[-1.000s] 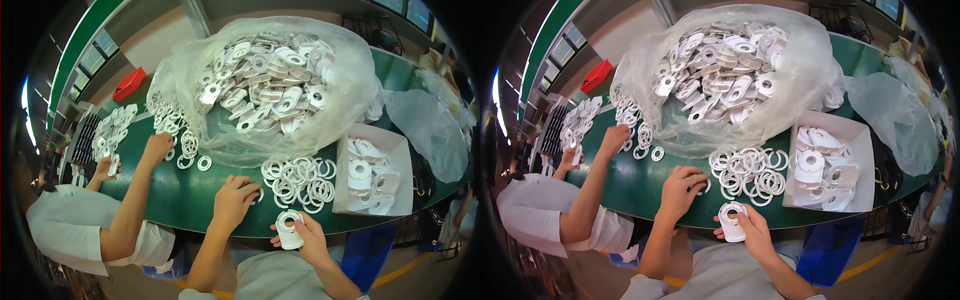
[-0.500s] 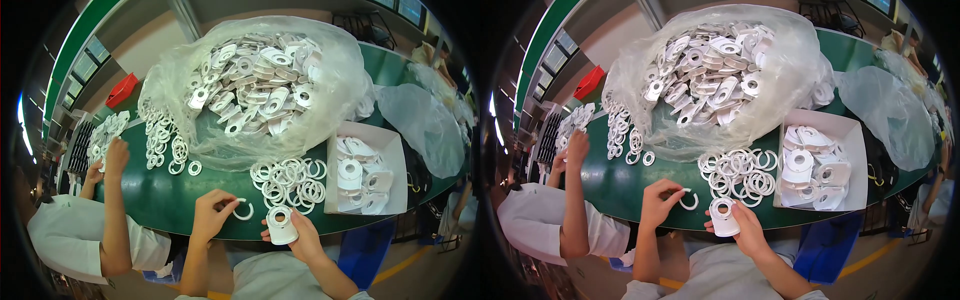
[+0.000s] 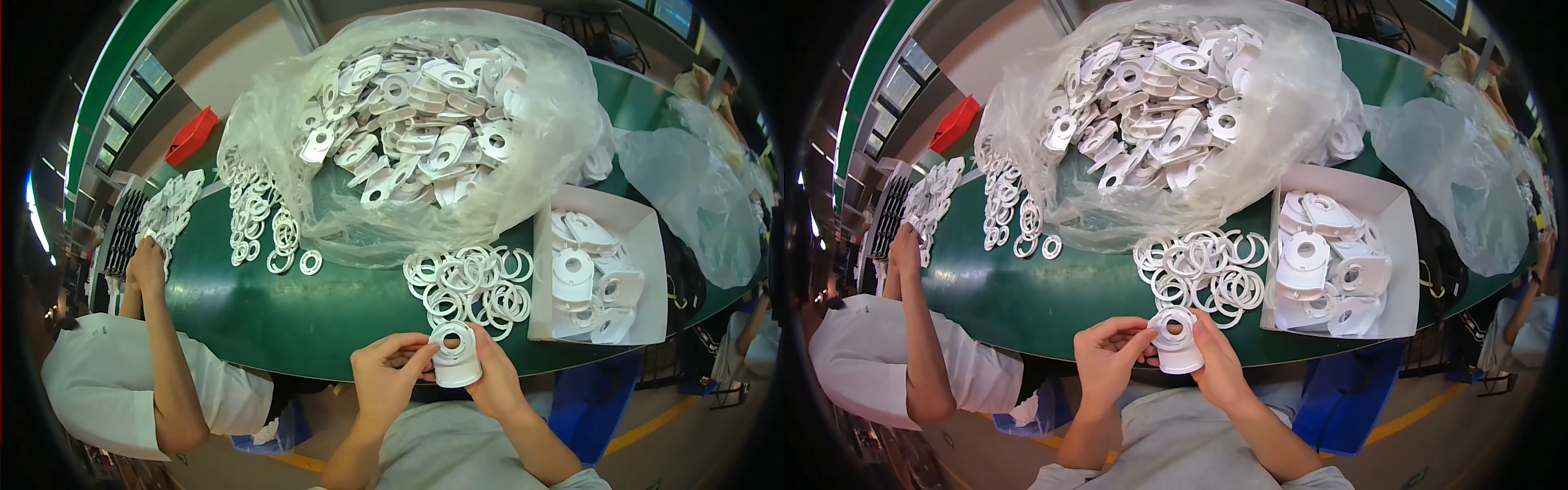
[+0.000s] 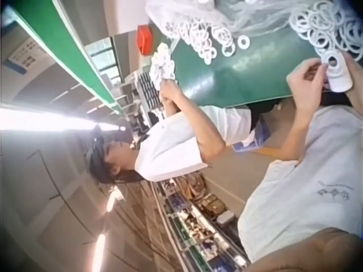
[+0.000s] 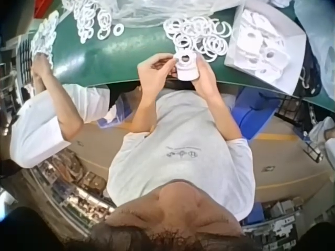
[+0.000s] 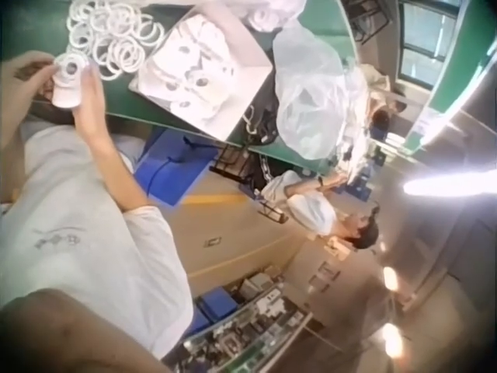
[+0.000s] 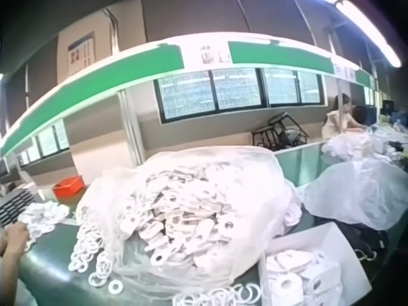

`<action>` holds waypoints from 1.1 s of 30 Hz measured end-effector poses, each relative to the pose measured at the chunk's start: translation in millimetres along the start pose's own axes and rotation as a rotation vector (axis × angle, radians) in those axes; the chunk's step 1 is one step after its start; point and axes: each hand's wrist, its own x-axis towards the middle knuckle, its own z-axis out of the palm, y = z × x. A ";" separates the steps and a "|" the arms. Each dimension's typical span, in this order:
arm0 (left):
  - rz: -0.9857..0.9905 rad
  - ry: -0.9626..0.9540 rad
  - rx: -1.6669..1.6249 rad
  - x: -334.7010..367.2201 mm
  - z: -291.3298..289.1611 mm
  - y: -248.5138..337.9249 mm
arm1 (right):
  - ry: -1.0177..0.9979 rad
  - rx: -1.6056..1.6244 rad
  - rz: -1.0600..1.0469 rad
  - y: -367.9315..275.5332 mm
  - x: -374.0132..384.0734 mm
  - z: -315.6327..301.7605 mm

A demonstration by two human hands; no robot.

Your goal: Assembling small white plastic components by fitting rings onto circular bases.

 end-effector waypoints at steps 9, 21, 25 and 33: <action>0.467 0.018 0.205 -15.4 -1.4 -17.9 | -0.218 -0.071 -0.200 9.0 0.5 -8.6; 0.482 0.067 0.224 -18.5 0.3 -19.6 | -0.223 -0.135 -0.237 10.0 -0.8 -8.1; 0.383 0.087 0.218 -16.1 3.7 -16.0 | -0.150 -0.161 -0.191 7.7 -6.0 -5.6; 0.292 0.049 0.270 -9.5 1.7 -6.9 | -0.064 -0.260 -0.131 6.7 -2.7 -6.3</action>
